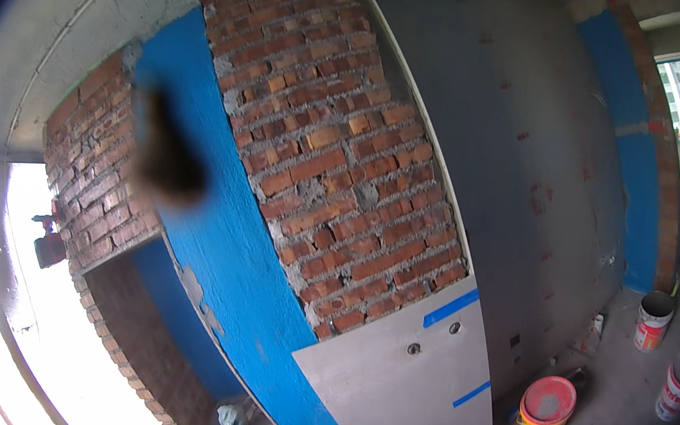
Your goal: The person applies blue tape to large tiles on a wall and then uses a power drill to make holes in the tiles.
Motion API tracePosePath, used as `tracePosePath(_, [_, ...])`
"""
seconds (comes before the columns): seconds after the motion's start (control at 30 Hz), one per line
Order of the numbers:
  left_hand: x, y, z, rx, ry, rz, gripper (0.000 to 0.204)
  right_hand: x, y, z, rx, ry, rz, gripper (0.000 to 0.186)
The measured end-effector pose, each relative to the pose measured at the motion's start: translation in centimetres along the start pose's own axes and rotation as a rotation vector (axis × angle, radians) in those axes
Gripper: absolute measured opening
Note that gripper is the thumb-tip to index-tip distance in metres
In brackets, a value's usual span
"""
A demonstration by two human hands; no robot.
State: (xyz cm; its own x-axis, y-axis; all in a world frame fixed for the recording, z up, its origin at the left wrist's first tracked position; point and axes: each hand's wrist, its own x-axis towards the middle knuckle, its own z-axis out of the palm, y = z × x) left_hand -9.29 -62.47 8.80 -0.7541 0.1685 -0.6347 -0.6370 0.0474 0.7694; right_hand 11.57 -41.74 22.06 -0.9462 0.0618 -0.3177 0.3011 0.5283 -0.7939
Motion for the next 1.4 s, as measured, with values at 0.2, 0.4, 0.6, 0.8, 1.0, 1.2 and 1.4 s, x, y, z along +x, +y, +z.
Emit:
tracePosePath(0.2, [0.1, 1.9, 0.2, 0.021, -0.014, 0.018, 0.025, 0.1, 0.4, 0.6, 0.113, 0.003, 0.022, 0.048])
tracePosePath(0.4, [-0.9, 1.5, 0.0, 0.061, -0.027, 0.004, 0.032, -1.1, 1.5, 1.5, 0.156, -0.02, 0.032, 0.048])
tracePosePath(0.6, [-0.8, -1.3, -1.0, 0.186, -0.086, -0.026, 0.038, -2.0, 4.4, 3.1, 0.182, 0.0, -0.004, 0.047])
tracePosePath(0.8, [-1.1, -2.5, -2.0, 0.054, -0.218, -0.232, 0.045, 0.0, 1.5, 0.7, 0.042, 0.084, -0.013, 0.037])
tracePosePath(1.0, [-2.8, -1.7, 1.2, -0.653, -0.427, -0.661, 0.047, 1.8, -0.6, 1.4, -0.177, 0.145, -0.032, 0.031])
tracePosePath(1.2, [-2.1, 4.9, -1.4, -0.806, -0.212, -0.365, 0.02, 6.7, -4.1, 1.4, -0.173, -0.015, -0.289, 0.046])
tracePosePath(1.4, [0.5, 13.9, -9.7, -0.702, 0.099, 0.138, 0.014, 19.4, -11.0, -9.0, 0.057, 0.267, -0.52, 0.052])
